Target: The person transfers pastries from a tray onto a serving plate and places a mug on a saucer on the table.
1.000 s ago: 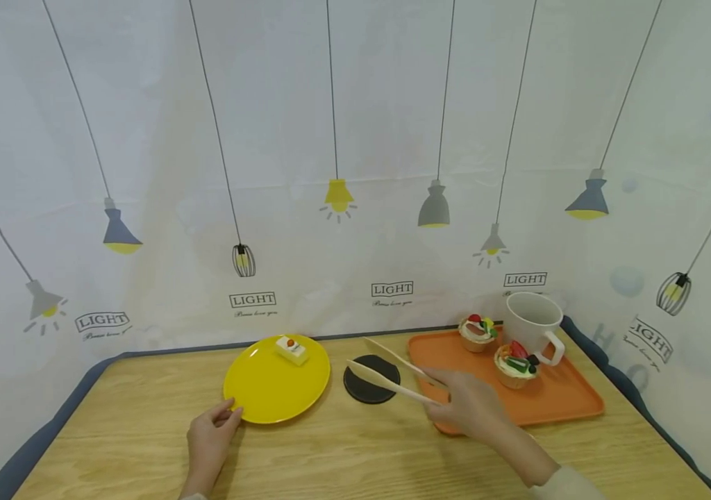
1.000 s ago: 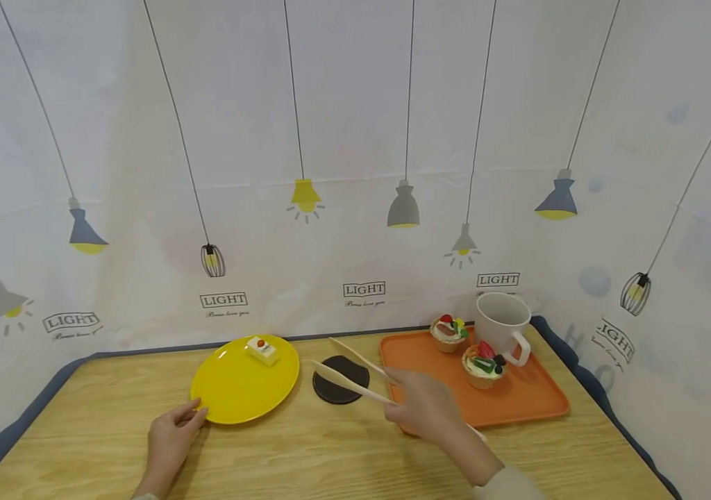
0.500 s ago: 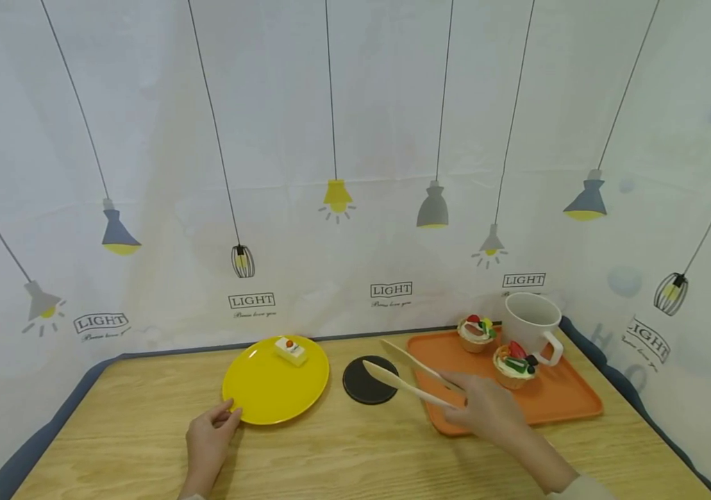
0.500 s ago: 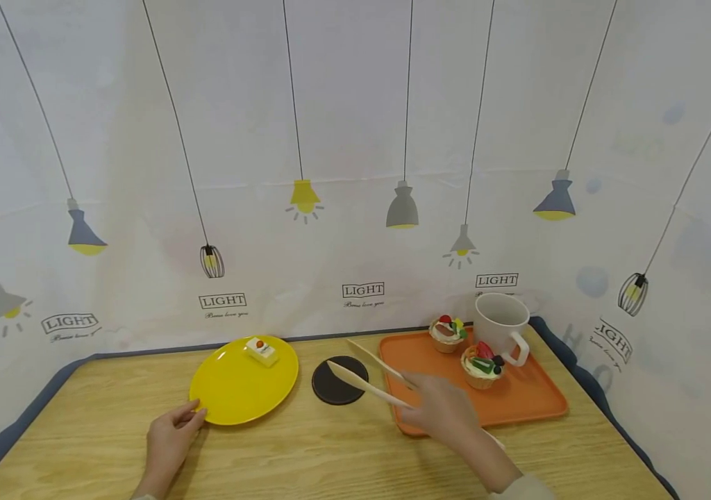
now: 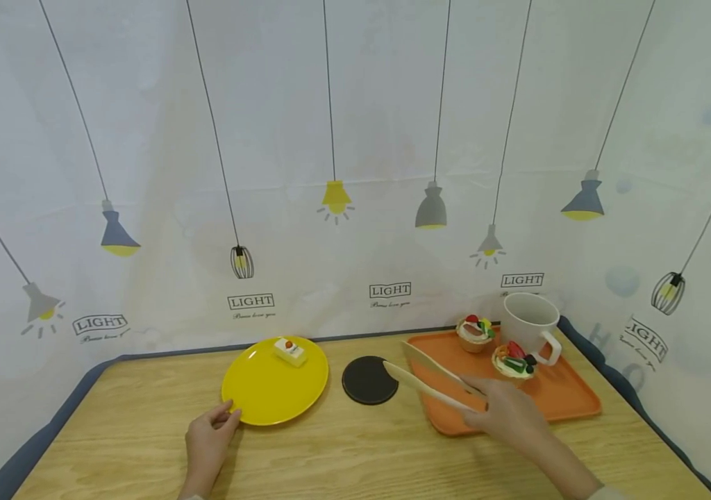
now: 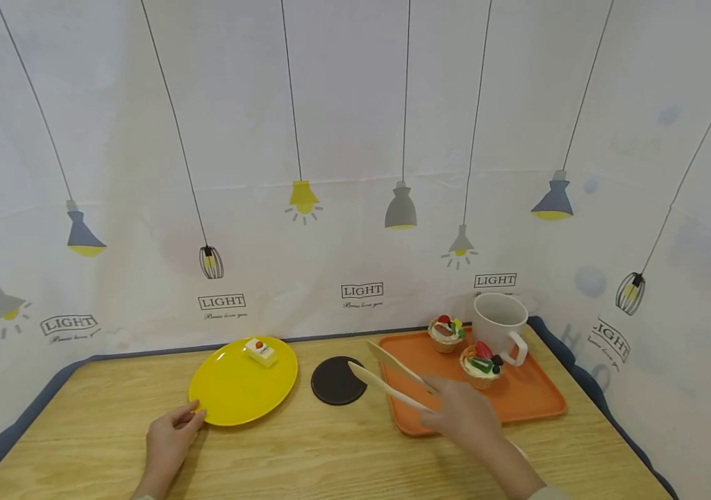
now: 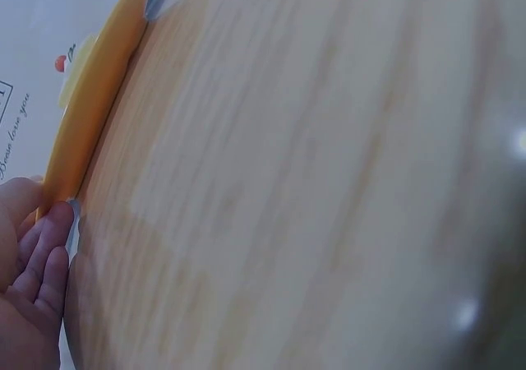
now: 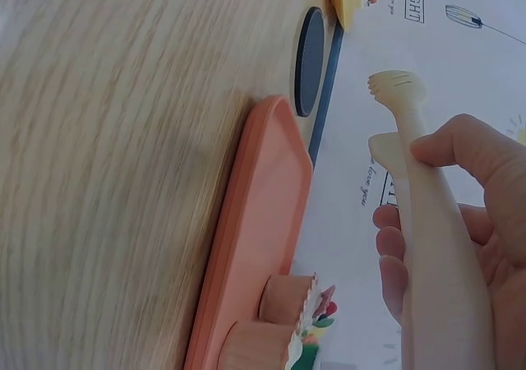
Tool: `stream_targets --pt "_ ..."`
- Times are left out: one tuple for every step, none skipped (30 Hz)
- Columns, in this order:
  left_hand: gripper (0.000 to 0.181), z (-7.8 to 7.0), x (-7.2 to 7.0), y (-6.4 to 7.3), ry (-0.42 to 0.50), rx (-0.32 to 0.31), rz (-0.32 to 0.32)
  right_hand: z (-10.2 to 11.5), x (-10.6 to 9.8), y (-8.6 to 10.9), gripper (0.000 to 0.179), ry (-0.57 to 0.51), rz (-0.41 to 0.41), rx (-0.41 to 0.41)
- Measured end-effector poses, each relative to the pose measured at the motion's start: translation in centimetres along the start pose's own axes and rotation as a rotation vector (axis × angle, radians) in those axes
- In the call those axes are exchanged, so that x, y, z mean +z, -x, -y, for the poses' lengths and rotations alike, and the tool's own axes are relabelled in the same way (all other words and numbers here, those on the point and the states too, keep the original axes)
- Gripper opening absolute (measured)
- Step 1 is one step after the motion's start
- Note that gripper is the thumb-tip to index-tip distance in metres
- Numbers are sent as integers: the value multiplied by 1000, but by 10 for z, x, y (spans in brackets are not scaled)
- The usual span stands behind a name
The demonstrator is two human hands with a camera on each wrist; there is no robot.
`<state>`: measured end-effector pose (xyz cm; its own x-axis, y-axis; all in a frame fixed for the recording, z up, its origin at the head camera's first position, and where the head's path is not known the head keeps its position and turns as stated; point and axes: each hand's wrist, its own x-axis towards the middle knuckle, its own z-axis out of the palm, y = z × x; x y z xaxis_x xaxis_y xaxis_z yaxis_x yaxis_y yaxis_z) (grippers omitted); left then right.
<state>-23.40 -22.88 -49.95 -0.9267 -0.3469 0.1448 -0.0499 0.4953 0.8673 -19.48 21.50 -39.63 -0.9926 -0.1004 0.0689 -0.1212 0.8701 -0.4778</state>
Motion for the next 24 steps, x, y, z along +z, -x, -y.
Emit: stream_targets --pt "33 0 0 0 0 0 1 -2 -1 1 51 1 2 3" --pt "33 0 0 0 -2 2 2 -4 -1 1 51 3 -1 4" --pt "33 0 0 1 -4 5 2 -6 -1 2 51 7 -5 5" --pt "33 0 0 1 -7 8 1 -8 -2 2 52 10 -6 13" --pt "33 0 0 1 -10 10 0 -10 -2 3 52 5 -7 9" --pt "33 0 1 1 -13 13 -2 -12 -3 4 52 0 -7 12" --pt "33 0 1 1 -13 15 -1 -14 -3 5 52 -6 -8 16" --pt "33 0 1 1 -16 17 -2 -15 -4 6 53 -10 -6 24" --pt "33 0 1 1 -17 19 -2 -17 -5 7 53 -8 -2 28" --pt "33 -1 1 1 -17 19 -1 -18 -6 8 54 -7 1 33" --pt "33 -1 1 1 -16 20 0 -19 -8 9 53 -10 3 36" --pt "33 -1 1 1 -18 21 -1 -19 -9 10 53 -3 4 42" --pt "33 -1 1 1 -19 23 0 -20 -10 11 53 5 1 41" --pt "33 -2 1 1 -22 24 -1 -21 -10 12 53 13 -2 35" --pt "33 -2 1 1 -26 24 -2 -22 -11 14 53 21 -8 25" --pt "33 -2 1 1 -27 21 -2 -22 -12 15 52 25 -12 20" --pt "33 -2 0 1 -27 17 -1 -23 -12 16 52 28 -16 17" --pt "33 -2 0 1 -27 9 4 -23 -12 17 52 36 -19 14" --pt "34 -2 0 2 -27 0 8 -24 -13 17 52 42 -20 13" --pt "35 -2 0 2 -25 -8 13 -25 -13 18 52 42 -20 17" --pt "36 -2 -1 2 -22 -16 22 -25 -13 18 52 41 -18 24" --pt "36 -2 -1 2 -19 -21 29 -25 -14 18 52 40 -15 33" --pt "37 -2 -1 2 -17 -24 36 -26 -14 19 53 39 -12 40" --pt "37 -2 -1 2 -18 -24 39 -26 -15 19 53 39 -11 45"
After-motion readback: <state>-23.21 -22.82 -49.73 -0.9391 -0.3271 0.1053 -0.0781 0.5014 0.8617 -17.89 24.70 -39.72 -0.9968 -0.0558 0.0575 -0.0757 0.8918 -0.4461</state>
